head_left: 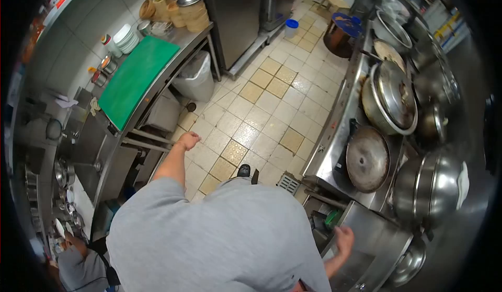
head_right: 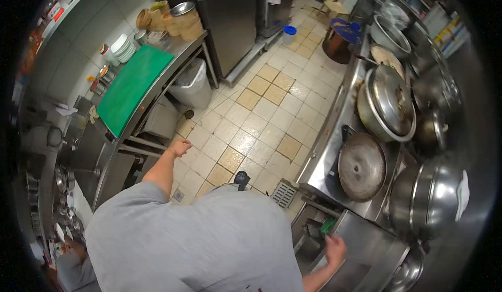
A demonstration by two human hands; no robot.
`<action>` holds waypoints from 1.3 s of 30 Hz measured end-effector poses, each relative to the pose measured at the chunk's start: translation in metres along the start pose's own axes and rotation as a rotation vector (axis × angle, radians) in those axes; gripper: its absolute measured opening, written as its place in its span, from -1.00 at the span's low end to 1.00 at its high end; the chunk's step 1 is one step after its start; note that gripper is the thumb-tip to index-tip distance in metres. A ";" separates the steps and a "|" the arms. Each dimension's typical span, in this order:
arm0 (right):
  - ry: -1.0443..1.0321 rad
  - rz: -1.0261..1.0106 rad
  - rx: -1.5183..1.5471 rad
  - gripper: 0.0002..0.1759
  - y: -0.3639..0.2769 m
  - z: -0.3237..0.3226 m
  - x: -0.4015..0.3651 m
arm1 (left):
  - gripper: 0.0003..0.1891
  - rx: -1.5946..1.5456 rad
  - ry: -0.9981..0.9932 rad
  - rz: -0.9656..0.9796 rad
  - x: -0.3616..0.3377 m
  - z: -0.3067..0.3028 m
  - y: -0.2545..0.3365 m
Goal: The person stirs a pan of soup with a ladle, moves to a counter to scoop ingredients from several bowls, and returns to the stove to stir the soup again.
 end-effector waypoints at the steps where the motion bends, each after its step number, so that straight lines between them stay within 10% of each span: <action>1: -0.150 -0.213 0.132 -0.57 -0.081 0.036 -0.016 | -0.58 -0.028 0.048 -0.003 0.003 -0.014 -0.009; 2: -0.305 -0.330 0.223 -0.50 -0.163 0.064 -0.039 | -0.58 -0.044 0.062 -0.029 0.003 -0.023 -0.019; 7: 0.167 -1.043 0.059 -0.66 -0.436 0.101 -0.085 | -0.66 -0.267 0.322 -0.148 -0.027 -0.035 -0.083; 12: 0.201 -0.813 0.373 -0.71 -0.549 0.074 -0.049 | -0.65 -0.184 0.130 -0.309 -0.073 0.031 -0.169; 13: 0.207 -0.795 0.377 -0.71 -0.562 0.080 -0.024 | -0.70 -0.080 -0.023 -0.373 -0.090 0.041 -0.160; 15: 0.228 -1.070 0.472 -0.69 -0.582 0.088 0.016 | -0.71 0.671 -0.543 0.229 -0.082 0.123 -0.264; 16: 0.018 -0.916 0.491 -0.67 -0.591 0.094 0.026 | -0.71 0.437 -0.741 -0.060 -0.091 0.137 -0.256; 17: -0.018 -0.857 0.540 -0.68 -0.602 0.097 0.036 | -0.75 0.589 -0.363 0.326 -0.092 0.126 -0.227; 20: 0.113 -0.846 0.403 -0.64 -0.631 0.120 0.087 | -0.82 -0.147 -0.171 -0.116 -0.042 0.112 -0.173; 24: -0.722 -0.643 0.146 -0.53 -0.692 0.175 0.149 | -0.89 -0.566 0.087 -0.109 0.091 0.037 -0.066; 27: -1.280 -0.332 0.597 -0.57 -0.752 0.198 0.187 | -0.91 -0.782 0.223 -0.003 0.174 -0.034 0.023; 31: -0.663 -0.173 0.114 -0.60 -0.808 0.254 0.303 | -0.87 -0.799 0.270 0.051 0.216 -0.076 0.109; 33: -0.046 -0.792 -0.251 -0.68 -0.844 0.245 0.312 | -0.80 -0.762 0.315 0.110 0.265 -0.097 0.149; 34: -0.425 -0.615 0.320 -0.74 -0.855 0.245 0.324 | -0.77 -0.847 0.213 0.064 0.323 -0.085 0.048; 39: 0.021 -0.441 0.094 -0.73 -0.813 0.263 0.425 | -0.82 -0.499 0.003 -0.009 0.445 -0.097 0.128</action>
Point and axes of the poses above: each hand's wrist, its own x-axis towards the middle knuckle, its own z-axis out of the palm, y = z × x, the point moved 6 cm from there along x, towards the middle knuckle, and after that the axes turned 14 degrees about z, right-handed, at the moved point
